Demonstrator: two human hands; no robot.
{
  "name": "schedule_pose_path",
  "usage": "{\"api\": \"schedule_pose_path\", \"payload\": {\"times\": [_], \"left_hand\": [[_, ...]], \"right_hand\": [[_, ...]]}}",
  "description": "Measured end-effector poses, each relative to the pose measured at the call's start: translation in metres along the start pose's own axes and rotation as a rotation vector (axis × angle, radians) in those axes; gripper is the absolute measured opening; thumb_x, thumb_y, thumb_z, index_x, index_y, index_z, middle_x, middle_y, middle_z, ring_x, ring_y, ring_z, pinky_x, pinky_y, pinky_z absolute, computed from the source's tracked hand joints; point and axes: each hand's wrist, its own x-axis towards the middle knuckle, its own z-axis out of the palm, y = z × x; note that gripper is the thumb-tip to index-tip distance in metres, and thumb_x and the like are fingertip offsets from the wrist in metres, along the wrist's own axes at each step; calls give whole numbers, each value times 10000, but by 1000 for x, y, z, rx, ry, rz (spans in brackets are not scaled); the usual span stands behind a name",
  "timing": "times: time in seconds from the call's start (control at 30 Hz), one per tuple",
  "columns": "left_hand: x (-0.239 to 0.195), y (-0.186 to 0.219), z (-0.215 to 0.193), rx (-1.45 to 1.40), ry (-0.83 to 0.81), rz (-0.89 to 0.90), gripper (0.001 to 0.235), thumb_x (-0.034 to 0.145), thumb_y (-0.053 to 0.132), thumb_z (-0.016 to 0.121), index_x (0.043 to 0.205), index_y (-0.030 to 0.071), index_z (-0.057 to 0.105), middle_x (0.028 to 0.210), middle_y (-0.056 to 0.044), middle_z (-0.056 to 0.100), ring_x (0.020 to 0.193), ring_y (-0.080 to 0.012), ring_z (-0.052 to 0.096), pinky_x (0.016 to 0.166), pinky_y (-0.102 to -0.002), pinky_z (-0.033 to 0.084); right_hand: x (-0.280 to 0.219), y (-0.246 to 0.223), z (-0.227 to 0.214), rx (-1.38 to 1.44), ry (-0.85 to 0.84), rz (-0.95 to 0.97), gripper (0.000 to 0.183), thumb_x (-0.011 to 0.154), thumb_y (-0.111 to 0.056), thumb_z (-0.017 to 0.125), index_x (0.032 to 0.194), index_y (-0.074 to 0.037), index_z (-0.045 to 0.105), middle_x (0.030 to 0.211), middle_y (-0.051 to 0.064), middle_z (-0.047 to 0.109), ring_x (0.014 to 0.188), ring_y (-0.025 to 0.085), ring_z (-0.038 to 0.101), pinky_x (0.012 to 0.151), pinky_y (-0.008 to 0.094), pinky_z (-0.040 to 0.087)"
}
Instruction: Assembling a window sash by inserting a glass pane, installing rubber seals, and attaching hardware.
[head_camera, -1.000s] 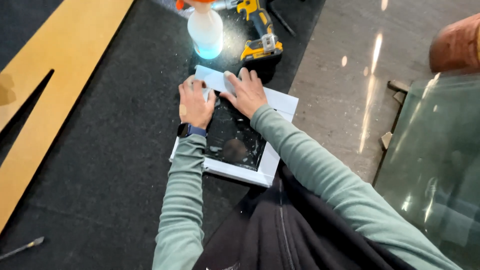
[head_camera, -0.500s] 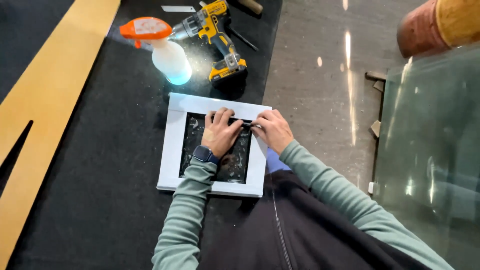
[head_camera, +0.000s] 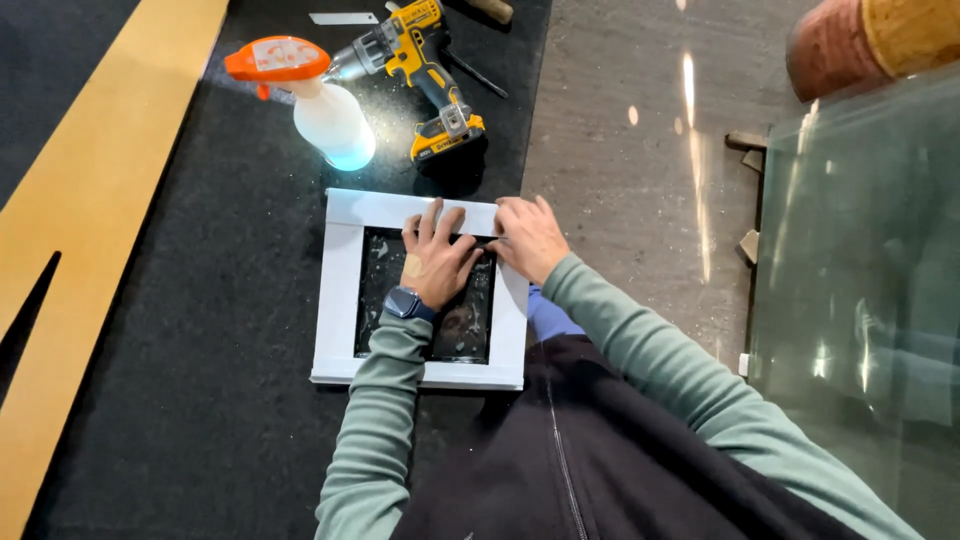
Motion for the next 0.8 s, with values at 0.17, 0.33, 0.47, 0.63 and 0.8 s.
{"api": "schedule_pose_path", "payload": {"times": [0.17,0.33,0.47,0.63,0.8], "left_hand": [[11,-4,3,11,-8,23,194,842,291,770,935,144,684,1404,-124,545,1414,-428,395,1091,-639,268],[19,-6,6,67,6,37,198,807,275,800,918,163,680,1326,-70,562,1369,-364,439,1069,-647,303],[35,-8,-6,-69,-149,-154,362,750,308,808,1006,130,625,1253,-73,571,1243,-302,502,929,-563,362],[40,-11,0,-32,-256,-171,507,760,362,813,1143,121,584,1187,-64,578,1194,-316,502,873,-534,366],[27,-16,-1,33,-233,-99,433,808,335,777,1154,133,613,1213,-57,588,1219,-291,507,876,-526,370]], "right_hand": [[11,-9,-14,-50,-131,76,373,810,-255,802,1047,-85,570,1051,112,604,1057,351,622,1064,604,374],[23,-12,-11,-75,-179,30,388,785,-227,798,1056,-72,569,1036,141,601,1006,376,626,979,582,416],[25,-6,-3,-86,-218,-13,398,773,-144,762,1100,-38,563,1032,155,597,943,383,632,859,494,495],[23,-12,-2,-98,-185,-45,402,755,-94,730,1112,-20,559,1013,167,585,907,379,634,799,461,520],[19,-8,9,-71,-107,-81,331,804,-98,711,1092,-38,560,1032,178,592,925,395,635,812,479,518]]}}
